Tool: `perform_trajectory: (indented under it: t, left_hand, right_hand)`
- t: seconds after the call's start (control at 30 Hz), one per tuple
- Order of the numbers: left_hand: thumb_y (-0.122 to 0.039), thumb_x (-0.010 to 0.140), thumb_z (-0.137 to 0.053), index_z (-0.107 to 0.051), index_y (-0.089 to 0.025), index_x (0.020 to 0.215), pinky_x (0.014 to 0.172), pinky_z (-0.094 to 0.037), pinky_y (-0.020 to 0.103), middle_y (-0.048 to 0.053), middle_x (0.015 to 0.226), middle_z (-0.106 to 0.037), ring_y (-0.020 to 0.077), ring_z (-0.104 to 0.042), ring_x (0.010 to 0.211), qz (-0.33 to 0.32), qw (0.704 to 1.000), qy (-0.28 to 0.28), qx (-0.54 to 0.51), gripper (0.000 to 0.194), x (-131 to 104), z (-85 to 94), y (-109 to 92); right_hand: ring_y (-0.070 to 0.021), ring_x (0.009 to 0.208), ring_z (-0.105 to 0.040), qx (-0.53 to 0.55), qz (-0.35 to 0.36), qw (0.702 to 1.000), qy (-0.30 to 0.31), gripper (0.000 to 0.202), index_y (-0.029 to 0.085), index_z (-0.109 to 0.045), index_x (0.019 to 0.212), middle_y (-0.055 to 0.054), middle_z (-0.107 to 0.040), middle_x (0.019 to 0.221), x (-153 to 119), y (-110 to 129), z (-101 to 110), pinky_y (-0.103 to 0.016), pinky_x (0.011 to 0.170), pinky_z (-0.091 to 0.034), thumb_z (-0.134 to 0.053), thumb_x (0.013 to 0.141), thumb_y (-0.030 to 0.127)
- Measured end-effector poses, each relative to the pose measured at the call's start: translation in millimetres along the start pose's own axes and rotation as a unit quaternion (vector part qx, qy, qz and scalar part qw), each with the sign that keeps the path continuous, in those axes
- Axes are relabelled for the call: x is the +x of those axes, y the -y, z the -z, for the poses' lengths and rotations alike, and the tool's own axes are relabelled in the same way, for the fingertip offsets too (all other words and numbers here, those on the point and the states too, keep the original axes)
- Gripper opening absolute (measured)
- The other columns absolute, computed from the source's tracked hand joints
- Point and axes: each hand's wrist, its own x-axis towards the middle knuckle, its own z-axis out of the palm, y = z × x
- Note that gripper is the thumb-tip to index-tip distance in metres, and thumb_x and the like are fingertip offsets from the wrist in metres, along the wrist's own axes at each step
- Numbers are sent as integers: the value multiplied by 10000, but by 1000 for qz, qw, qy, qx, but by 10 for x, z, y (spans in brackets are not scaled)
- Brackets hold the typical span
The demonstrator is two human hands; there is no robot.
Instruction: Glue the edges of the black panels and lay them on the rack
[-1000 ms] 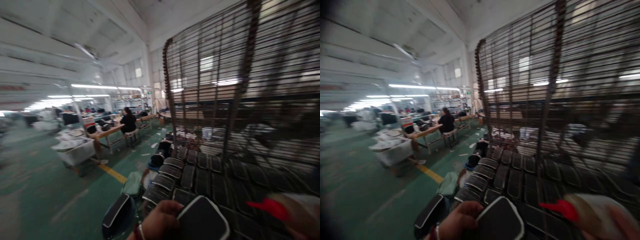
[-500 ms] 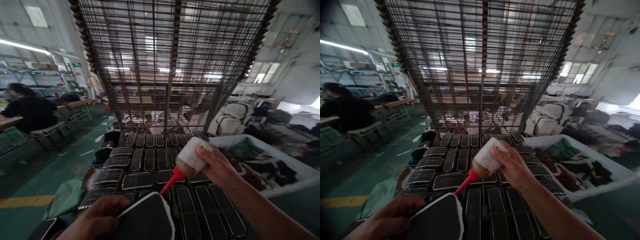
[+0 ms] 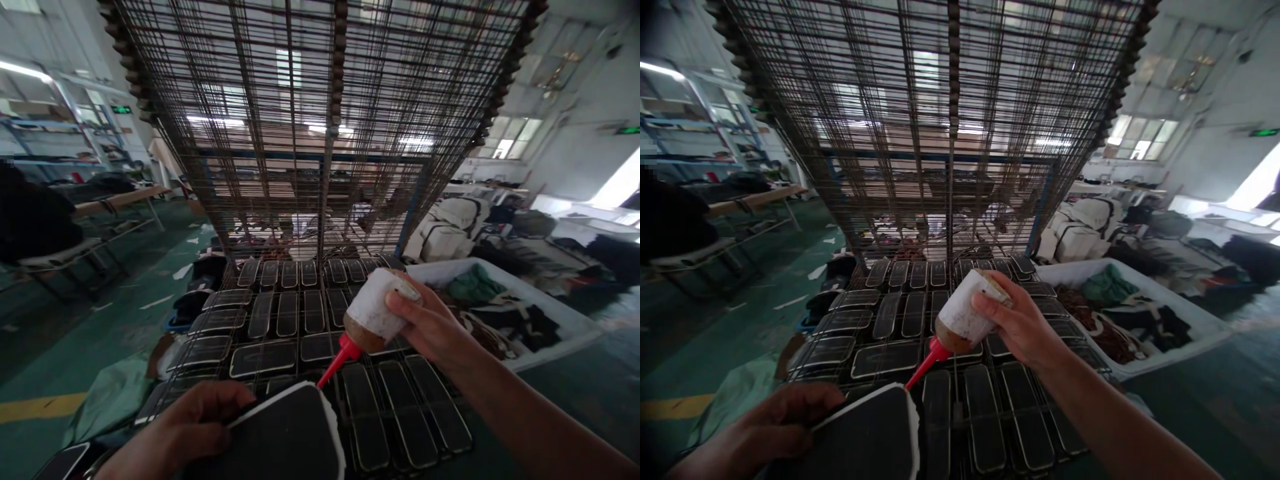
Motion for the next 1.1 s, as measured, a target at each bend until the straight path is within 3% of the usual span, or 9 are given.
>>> perform_trajectory:
  t: [0.33, 0.5, 0.73, 0.93, 1.1]
  left_hand:
    - [-261, 578, -680, -761, -197, 887, 650, -506, 373, 82, 865, -767, 288, -661, 737, -26, 1000, 14, 3, 325, 6, 22, 15]
    - [-300, 623, -695, -761, -191, 918, 692, -511, 391, 93, 877, -765, 312, -668, 783, -27, 998, 54, 26, 321, -4, 88, 30]
    - [-228, 606, -701, -755, -187, 905, 683, -518, 384, 80, 860, -774, 302, -688, 756, -26, 999, 26, -28, 307, -57, 81, 57]
    - [-169, 572, -755, -725, -196, 874, 664, -531, 343, 36, 843, -770, 261, -702, 745, -45, 988, -47, -141, 305, -88, -25, 130]
    - [-176, 601, -760, -696, -205, 865, 656, -530, 356, 41, 852, -761, 263, -701, 733, -59, 980, -11, -187, 273, -40, -62, 282]
  right_hand:
    - [-184, 735, -553, 11, -14, 1000, -8, 328, 251, -698, 1036, -12, -612, 842, -107, 13, 13, -239, 640, -467, -840, 770, 378]
    - [-198, 759, -559, 8, -20, 1000, -8, 334, 253, -688, 1059, -20, -610, 862, -198, -3, 37, -251, 648, -468, -825, 787, 390]
    - [-197, 771, -563, 22, -21, 999, -28, 370, 258, -683, 1102, -25, -617, 881, -322, -21, 37, -247, 650, -481, -830, 785, 382]
    - [-182, 726, -559, 49, 6, 995, -92, 281, 244, -717, 1034, -21, -624, 833, -363, -106, 49, -222, 609, -498, -822, 800, 359]
    - [-187, 733, -564, 77, 31, 982, -171, 236, 224, -732, 951, -22, -622, 819, -339, -224, 34, -221, 593, -523, -830, 795, 370]
